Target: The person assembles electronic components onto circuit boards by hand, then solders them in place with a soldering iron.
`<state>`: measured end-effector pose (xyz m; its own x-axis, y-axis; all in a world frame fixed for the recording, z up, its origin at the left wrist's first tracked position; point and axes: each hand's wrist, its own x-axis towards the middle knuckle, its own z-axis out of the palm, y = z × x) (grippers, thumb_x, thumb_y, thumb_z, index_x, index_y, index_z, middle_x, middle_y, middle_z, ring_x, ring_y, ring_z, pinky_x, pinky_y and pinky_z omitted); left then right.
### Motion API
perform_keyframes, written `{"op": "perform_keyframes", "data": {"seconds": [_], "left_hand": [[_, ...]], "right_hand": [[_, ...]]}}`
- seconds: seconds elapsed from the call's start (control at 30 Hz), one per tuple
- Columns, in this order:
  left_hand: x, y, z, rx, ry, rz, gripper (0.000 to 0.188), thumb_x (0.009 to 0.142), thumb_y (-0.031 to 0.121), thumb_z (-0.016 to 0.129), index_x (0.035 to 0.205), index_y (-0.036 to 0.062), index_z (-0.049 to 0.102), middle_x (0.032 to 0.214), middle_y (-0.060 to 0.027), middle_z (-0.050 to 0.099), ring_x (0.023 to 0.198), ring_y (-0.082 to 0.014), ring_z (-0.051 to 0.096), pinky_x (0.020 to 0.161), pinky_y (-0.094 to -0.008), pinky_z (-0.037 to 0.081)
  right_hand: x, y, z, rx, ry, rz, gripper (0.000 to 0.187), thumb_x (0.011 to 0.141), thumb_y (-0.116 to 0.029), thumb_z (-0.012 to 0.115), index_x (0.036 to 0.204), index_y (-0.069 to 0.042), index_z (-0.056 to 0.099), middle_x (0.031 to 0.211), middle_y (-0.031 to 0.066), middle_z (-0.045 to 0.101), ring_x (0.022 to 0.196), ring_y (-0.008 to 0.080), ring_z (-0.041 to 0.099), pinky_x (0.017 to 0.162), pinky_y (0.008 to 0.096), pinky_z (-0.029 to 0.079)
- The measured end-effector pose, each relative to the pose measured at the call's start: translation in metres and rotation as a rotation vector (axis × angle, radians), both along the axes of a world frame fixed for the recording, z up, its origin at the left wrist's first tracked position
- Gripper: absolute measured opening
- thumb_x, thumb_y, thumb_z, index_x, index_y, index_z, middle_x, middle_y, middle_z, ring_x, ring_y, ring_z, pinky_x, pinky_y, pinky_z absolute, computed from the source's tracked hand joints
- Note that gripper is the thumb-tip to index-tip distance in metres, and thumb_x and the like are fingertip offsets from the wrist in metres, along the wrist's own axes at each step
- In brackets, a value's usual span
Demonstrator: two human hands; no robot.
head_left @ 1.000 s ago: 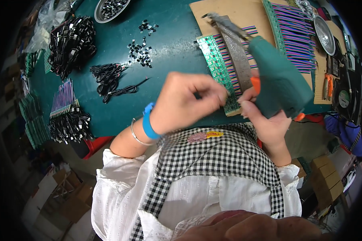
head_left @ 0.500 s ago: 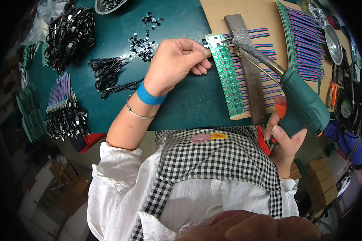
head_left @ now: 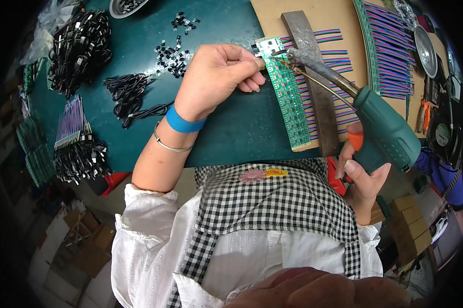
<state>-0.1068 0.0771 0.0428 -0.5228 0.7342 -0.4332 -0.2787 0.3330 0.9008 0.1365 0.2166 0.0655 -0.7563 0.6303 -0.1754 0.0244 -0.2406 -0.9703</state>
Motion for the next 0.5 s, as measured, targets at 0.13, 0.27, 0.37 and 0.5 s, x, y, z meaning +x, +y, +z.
{"op": "perform_keyframes", "data": {"seconds": [0.13, 0.27, 0.37, 0.5], "left_hand": [[0.000, 0.000, -0.002, -0.006, -0.004, -0.001, 0.015, 0.087, 0.010, 0.061, 0.089, -0.0043, 0.064, 0.075, -0.0087, 0.067, 0.063, -0.0102, 0.063, 0.059, -0.0204, 0.052], [0.000, -0.001, -0.004, 0.013, -0.003, -0.002, 0.015, 0.087, 0.011, 0.061, 0.089, -0.0040, 0.065, 0.076, -0.0090, 0.067, 0.064, -0.0105, 0.063, 0.060, -0.0206, 0.052], [0.000, -0.002, -0.004, 0.019, 0.000, -0.003, 0.015, 0.088, 0.011, 0.061, 0.089, -0.0038, 0.065, 0.076, -0.0091, 0.067, 0.064, -0.0107, 0.063, 0.061, -0.0207, 0.053], [-0.001, -0.003, -0.005, 0.019, 0.000, -0.012, 0.015, 0.088, 0.011, 0.060, 0.089, -0.0035, 0.065, 0.077, -0.0091, 0.067, 0.064, -0.0107, 0.063, 0.061, -0.0210, 0.053]], "right_hand": [[0.001, 0.002, -0.002, 0.006, 0.008, 0.034, 0.052, 0.073, -0.010, 0.069, 0.113, 0.012, 0.042, 0.062, 0.0097, 0.049, 0.043, 0.0139, 0.046, 0.039, 0.0242, 0.039], [0.010, 0.011, -0.006, -0.081, 0.029, 0.159, 0.055, 0.073, 0.004, 0.066, 0.121, 0.010, 0.041, 0.107, 0.0209, 0.052, 0.062, 0.0145, 0.053, 0.049, 0.0238, 0.047], [0.010, 0.010, -0.004, -0.108, -0.005, 0.150, 0.054, 0.073, 0.003, 0.066, 0.121, 0.010, 0.041, 0.103, 0.0188, 0.051, 0.063, 0.0150, 0.053, 0.050, 0.0242, 0.048], [0.003, 0.002, -0.003, -0.045, -0.039, 0.056, 0.046, 0.074, -0.009, 0.069, 0.108, 0.009, 0.043, 0.065, 0.0109, 0.051, 0.045, 0.0149, 0.050, 0.041, 0.0241, 0.040]]}}
